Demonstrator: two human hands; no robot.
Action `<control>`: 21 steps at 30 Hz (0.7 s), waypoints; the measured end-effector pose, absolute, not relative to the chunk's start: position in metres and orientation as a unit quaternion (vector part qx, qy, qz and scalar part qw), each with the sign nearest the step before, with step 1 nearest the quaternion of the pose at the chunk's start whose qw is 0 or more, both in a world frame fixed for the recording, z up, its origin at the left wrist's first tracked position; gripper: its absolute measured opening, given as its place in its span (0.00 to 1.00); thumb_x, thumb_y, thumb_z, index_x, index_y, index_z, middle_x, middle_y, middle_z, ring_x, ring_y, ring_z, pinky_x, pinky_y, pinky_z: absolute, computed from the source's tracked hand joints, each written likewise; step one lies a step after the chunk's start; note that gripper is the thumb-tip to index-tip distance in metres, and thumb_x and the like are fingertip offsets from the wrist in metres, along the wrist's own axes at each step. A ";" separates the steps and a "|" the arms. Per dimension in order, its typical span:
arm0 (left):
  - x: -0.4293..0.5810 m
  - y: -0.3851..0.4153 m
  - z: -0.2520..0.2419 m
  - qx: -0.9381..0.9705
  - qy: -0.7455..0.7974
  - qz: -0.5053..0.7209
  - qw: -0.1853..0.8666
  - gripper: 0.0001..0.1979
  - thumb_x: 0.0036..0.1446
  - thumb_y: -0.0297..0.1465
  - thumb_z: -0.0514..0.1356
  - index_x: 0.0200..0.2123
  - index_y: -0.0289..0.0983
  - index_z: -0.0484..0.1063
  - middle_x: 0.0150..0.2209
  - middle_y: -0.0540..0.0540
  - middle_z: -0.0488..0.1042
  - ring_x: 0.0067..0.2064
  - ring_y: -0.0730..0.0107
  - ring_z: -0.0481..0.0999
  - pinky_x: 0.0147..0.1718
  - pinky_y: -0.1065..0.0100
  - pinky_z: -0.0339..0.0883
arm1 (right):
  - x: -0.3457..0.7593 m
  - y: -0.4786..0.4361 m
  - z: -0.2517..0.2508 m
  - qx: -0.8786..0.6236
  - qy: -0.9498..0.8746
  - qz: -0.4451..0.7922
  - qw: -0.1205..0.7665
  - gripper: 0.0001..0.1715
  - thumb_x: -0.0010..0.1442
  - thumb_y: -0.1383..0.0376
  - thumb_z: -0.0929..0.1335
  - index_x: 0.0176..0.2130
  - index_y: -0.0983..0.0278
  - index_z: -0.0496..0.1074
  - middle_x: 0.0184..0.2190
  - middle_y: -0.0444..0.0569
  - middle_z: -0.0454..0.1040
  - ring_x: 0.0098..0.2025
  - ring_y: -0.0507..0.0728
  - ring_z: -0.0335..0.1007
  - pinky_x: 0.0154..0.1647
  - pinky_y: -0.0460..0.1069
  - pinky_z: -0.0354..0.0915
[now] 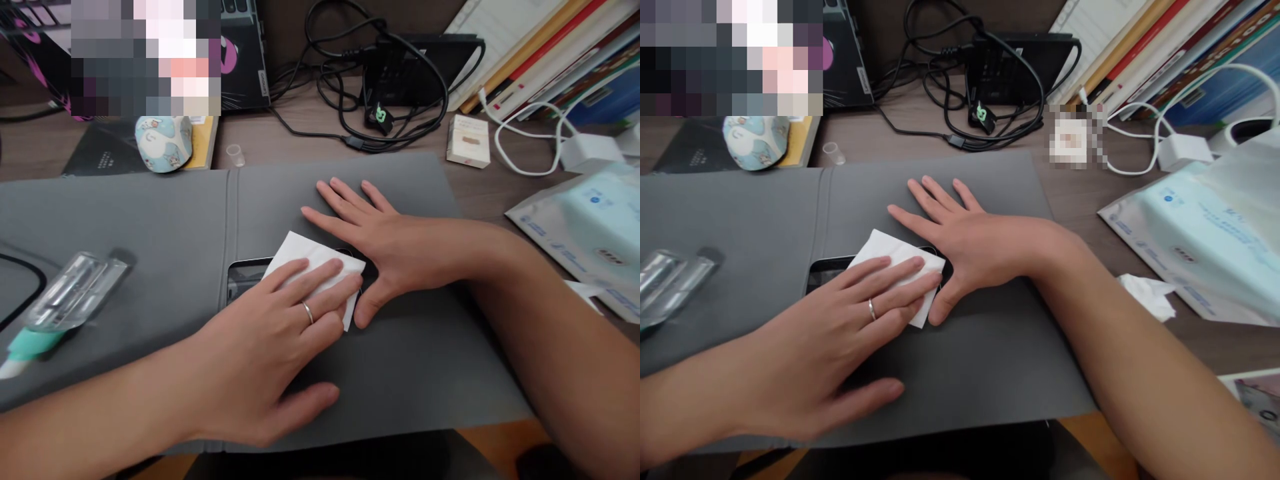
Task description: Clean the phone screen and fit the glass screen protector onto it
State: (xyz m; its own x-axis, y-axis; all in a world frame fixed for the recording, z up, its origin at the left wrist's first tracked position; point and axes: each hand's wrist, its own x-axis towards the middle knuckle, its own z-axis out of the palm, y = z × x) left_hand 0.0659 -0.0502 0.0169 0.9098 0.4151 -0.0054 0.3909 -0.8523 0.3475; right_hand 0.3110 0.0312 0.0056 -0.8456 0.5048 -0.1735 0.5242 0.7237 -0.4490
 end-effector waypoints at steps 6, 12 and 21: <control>0.069 -0.066 0.017 0.967 0.220 0.042 0.120 0.26 0.66 0.46 0.55 0.57 0.33 0.69 0.71 0.36 0.57 0.73 0.44 0.54 0.67 0.45 0.56 | 0.310 0.031 0.008 0.287 0.926 -0.243 0.031 0.78 0.47 0.33 0.72 0.75 0.61 0.32 0.75 0.65 0.22 0.74 0.78 0.14 0.68 0.77 0.24; 0.073 -0.089 0.016 0.961 0.265 0.081 -0.007 0.29 0.65 0.50 0.54 0.51 0.28 0.74 0.63 0.27 0.69 0.63 0.39 0.70 0.56 0.48 0.69 | 0.312 0.030 0.007 0.276 0.930 -0.244 0.014 0.79 0.46 0.33 0.73 0.75 0.58 0.31 0.76 0.63 0.22 0.74 0.79 0.14 0.67 0.77 0.23; 0.071 -0.099 0.020 0.949 0.279 0.080 -0.125 0.38 0.67 0.55 0.47 0.47 0.23 0.76 0.52 0.25 0.78 0.53 0.43 0.80 0.45 0.54 0.76 | 0.310 0.031 0.008 0.291 0.923 -0.251 0.032 0.80 0.45 0.33 0.74 0.75 0.60 0.32 0.76 0.61 0.20 0.74 0.80 0.14 0.68 0.76 0.23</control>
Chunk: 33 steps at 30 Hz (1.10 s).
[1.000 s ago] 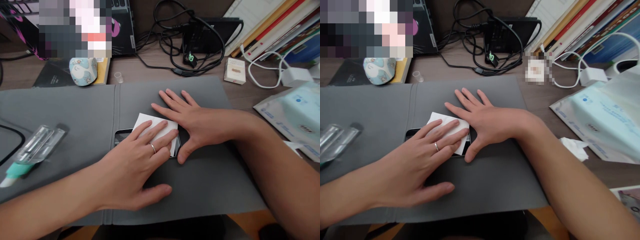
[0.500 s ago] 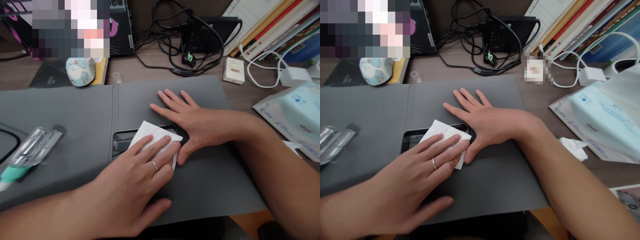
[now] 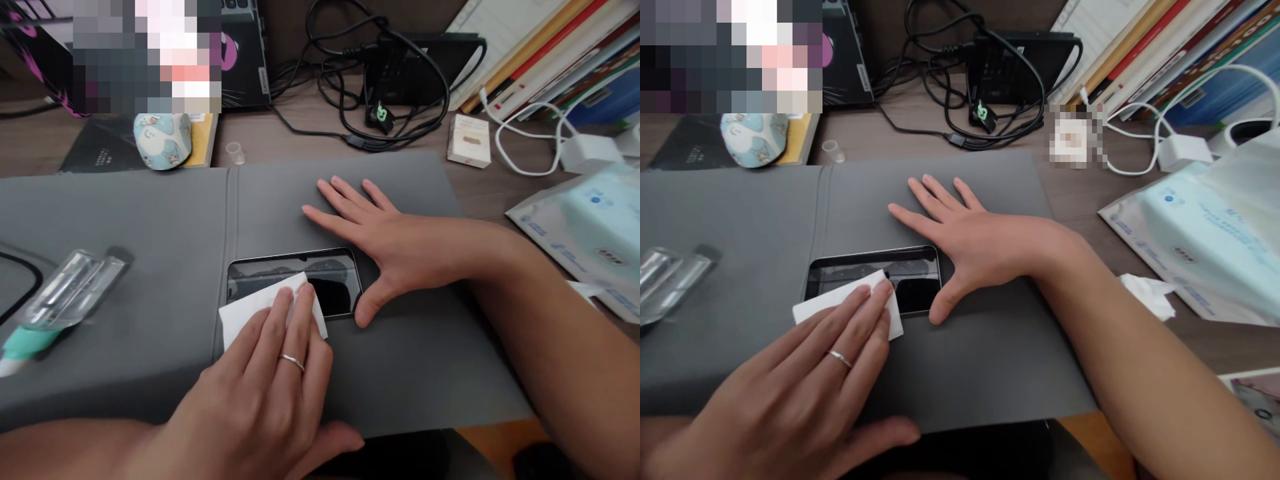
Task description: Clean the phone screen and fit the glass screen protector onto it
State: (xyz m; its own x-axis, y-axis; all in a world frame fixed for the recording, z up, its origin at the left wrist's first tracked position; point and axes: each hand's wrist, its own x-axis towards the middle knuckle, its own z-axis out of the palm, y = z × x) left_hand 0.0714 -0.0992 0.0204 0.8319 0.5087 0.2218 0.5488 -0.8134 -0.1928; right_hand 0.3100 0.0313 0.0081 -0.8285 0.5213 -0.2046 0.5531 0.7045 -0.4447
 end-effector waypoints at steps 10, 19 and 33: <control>0.067 -0.111 0.012 -0.930 -0.319 -0.023 0.180 0.48 0.62 0.63 0.42 0.52 0.22 0.75 0.50 0.24 0.79 0.51 0.40 0.81 0.45 0.52 0.77 | 0.312 0.033 0.007 0.284 0.927 -0.244 0.026 0.79 0.45 0.32 0.73 0.75 0.57 0.31 0.76 0.62 0.21 0.74 0.79 0.14 0.68 0.77 0.24; 0.075 -0.097 0.011 -0.882 -0.445 -0.043 0.146 0.53 0.58 0.68 0.39 0.51 0.25 0.76 0.50 0.23 0.79 0.47 0.35 0.81 0.37 0.49 0.76 | 0.312 0.033 0.007 0.284 0.931 -0.228 0.022 0.78 0.46 0.33 0.73 0.75 0.57 0.31 0.76 0.62 0.23 0.74 0.80 0.17 0.67 0.79 0.28; 0.072 -0.097 0.019 -0.884 -0.429 -0.033 0.185 0.49 0.63 0.63 0.39 0.44 0.24 0.81 0.39 0.25 0.82 0.35 0.43 0.83 0.26 0.54 0.74 | 0.315 0.034 0.003 0.271 0.941 -0.201 0.008 0.77 0.47 0.34 0.73 0.75 0.60 0.33 0.76 0.62 0.24 0.74 0.83 0.22 0.66 0.81 0.32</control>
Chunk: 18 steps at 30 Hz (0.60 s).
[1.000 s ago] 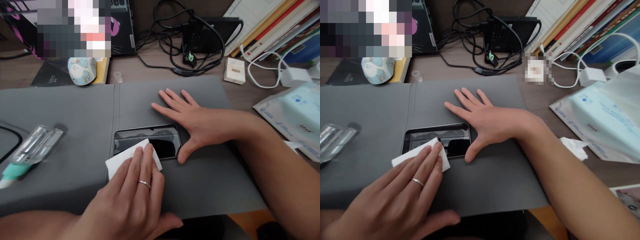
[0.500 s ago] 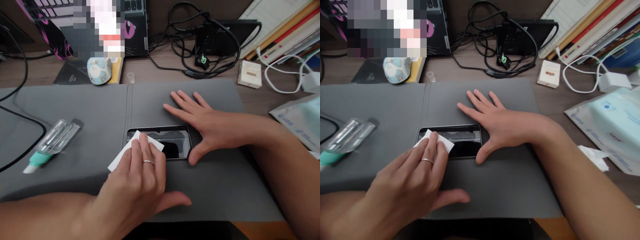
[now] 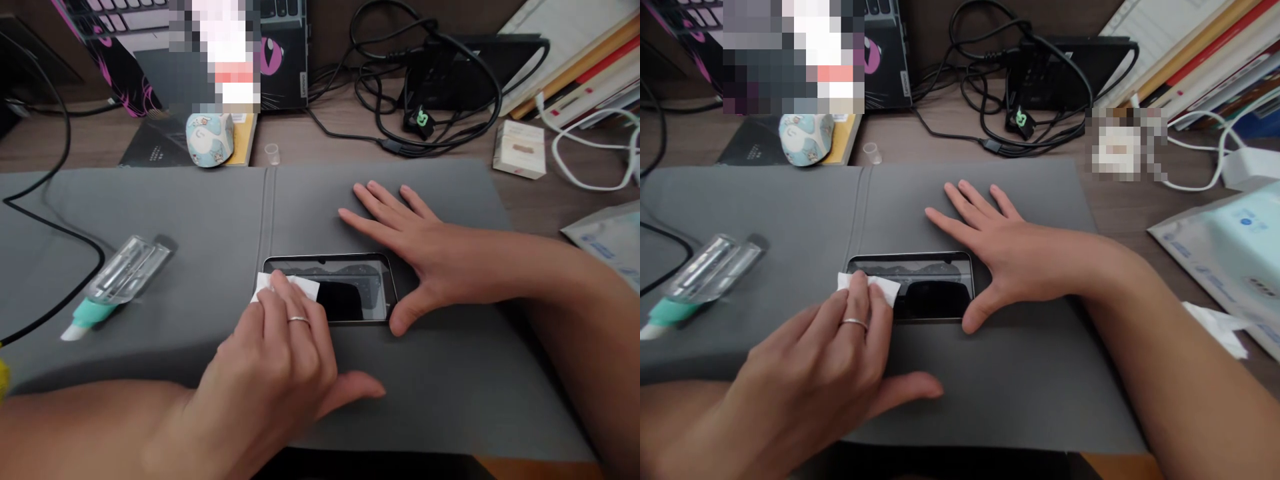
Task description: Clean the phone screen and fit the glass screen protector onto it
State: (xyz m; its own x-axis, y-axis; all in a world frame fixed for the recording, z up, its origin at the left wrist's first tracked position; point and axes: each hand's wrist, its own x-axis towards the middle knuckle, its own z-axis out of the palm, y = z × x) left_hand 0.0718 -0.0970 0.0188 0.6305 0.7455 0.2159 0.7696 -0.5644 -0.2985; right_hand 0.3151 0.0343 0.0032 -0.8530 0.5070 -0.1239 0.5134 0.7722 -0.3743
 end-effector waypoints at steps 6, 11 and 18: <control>0.075 -0.090 0.015 -0.877 -0.433 0.002 0.211 0.52 0.66 0.59 0.36 0.44 0.15 0.80 0.42 0.16 0.79 0.37 0.39 0.83 0.25 0.54 0.75 | 0.315 0.034 0.004 0.276 0.939 -0.203 0.011 0.77 0.47 0.34 0.73 0.75 0.59 0.32 0.76 0.61 0.24 0.74 0.83 0.22 0.66 0.81 0.32; 0.076 -0.098 0.014 -0.879 -0.430 0.001 0.208 0.52 0.66 0.60 0.38 0.44 0.15 0.80 0.42 0.17 0.79 0.40 0.35 0.83 0.28 0.51 0.77 | 0.315 0.035 0.004 0.270 0.942 -0.200 0.010 0.77 0.47 0.33 0.72 0.75 0.59 0.33 0.76 0.62 0.24 0.74 0.83 0.22 0.66 0.81 0.32; 0.076 -0.097 0.013 -0.884 -0.422 0.004 0.202 0.53 0.64 0.62 0.38 0.46 0.14 0.79 0.42 0.16 0.79 0.39 0.37 0.83 0.28 0.52 0.75 | 0.315 0.035 0.003 0.272 0.942 -0.197 0.019 0.77 0.47 0.33 0.72 0.75 0.60 0.32 0.75 0.63 0.23 0.74 0.83 0.21 0.66 0.81 0.31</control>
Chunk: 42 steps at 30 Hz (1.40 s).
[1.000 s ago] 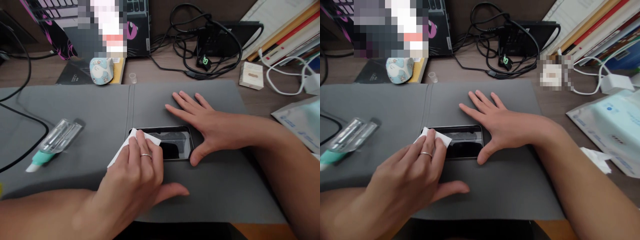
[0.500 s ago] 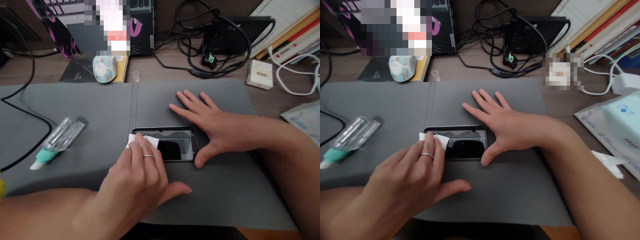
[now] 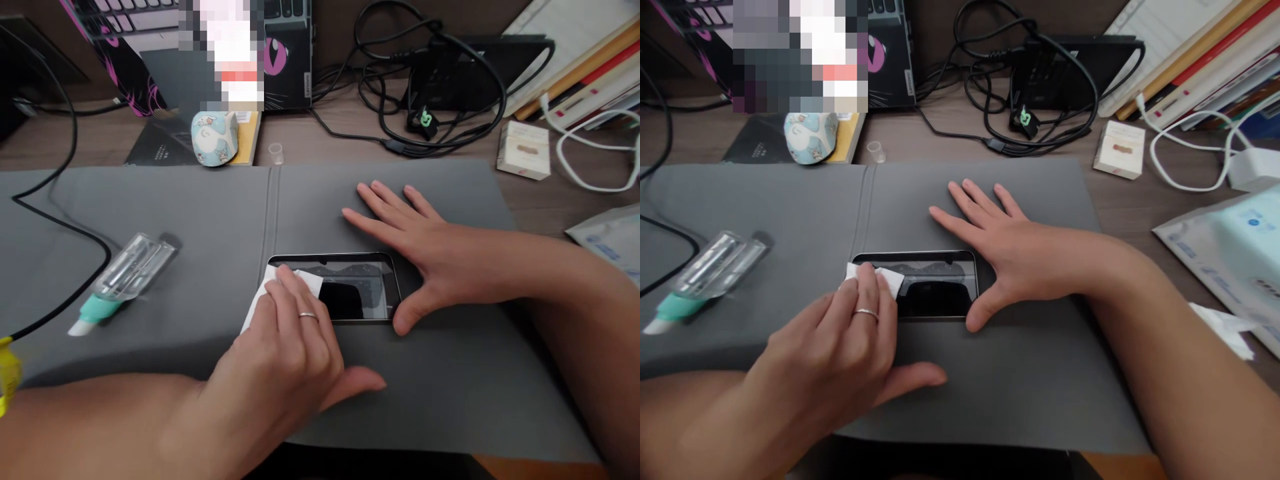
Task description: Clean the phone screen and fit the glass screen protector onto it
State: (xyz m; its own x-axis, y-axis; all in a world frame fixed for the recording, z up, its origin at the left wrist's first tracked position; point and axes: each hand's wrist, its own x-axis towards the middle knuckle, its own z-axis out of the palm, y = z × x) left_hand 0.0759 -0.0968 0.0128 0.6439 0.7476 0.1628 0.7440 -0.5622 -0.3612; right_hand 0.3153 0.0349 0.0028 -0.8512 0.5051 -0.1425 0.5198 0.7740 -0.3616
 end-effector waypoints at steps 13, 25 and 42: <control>0.079 -0.096 0.010 -0.865 -0.416 0.043 0.278 0.60 0.62 0.64 0.33 0.48 0.07 0.75 0.45 0.11 0.76 0.44 0.36 0.82 0.36 0.55 0.76 | 0.315 0.035 0.003 0.272 0.941 -0.201 0.018 0.78 0.47 0.32 0.72 0.75 0.58 0.31 0.76 0.62 0.23 0.74 0.83 0.21 0.66 0.81 0.31; 0.078 -0.084 0.010 -0.871 -0.429 0.023 0.238 0.59 0.58 0.68 0.38 0.50 0.13 0.77 0.47 0.15 0.77 0.44 0.36 0.82 0.38 0.52 0.75 | 0.315 0.036 0.002 0.281 0.936 -0.211 0.027 0.78 0.47 0.32 0.72 0.75 0.56 0.30 0.75 0.59 0.20 0.74 0.82 0.18 0.66 0.81 0.28; 0.081 -0.097 0.005 -0.882 -0.393 -0.001 0.260 0.68 0.52 0.71 0.31 0.51 0.09 0.74 0.49 0.14 0.76 0.49 0.35 0.81 0.48 0.54 0.72 | 0.313 0.035 0.008 0.301 0.927 -0.219 0.054 0.79 0.45 0.30 0.72 0.75 0.58 0.31 0.75 0.62 0.21 0.74 0.79 0.16 0.68 0.78 0.27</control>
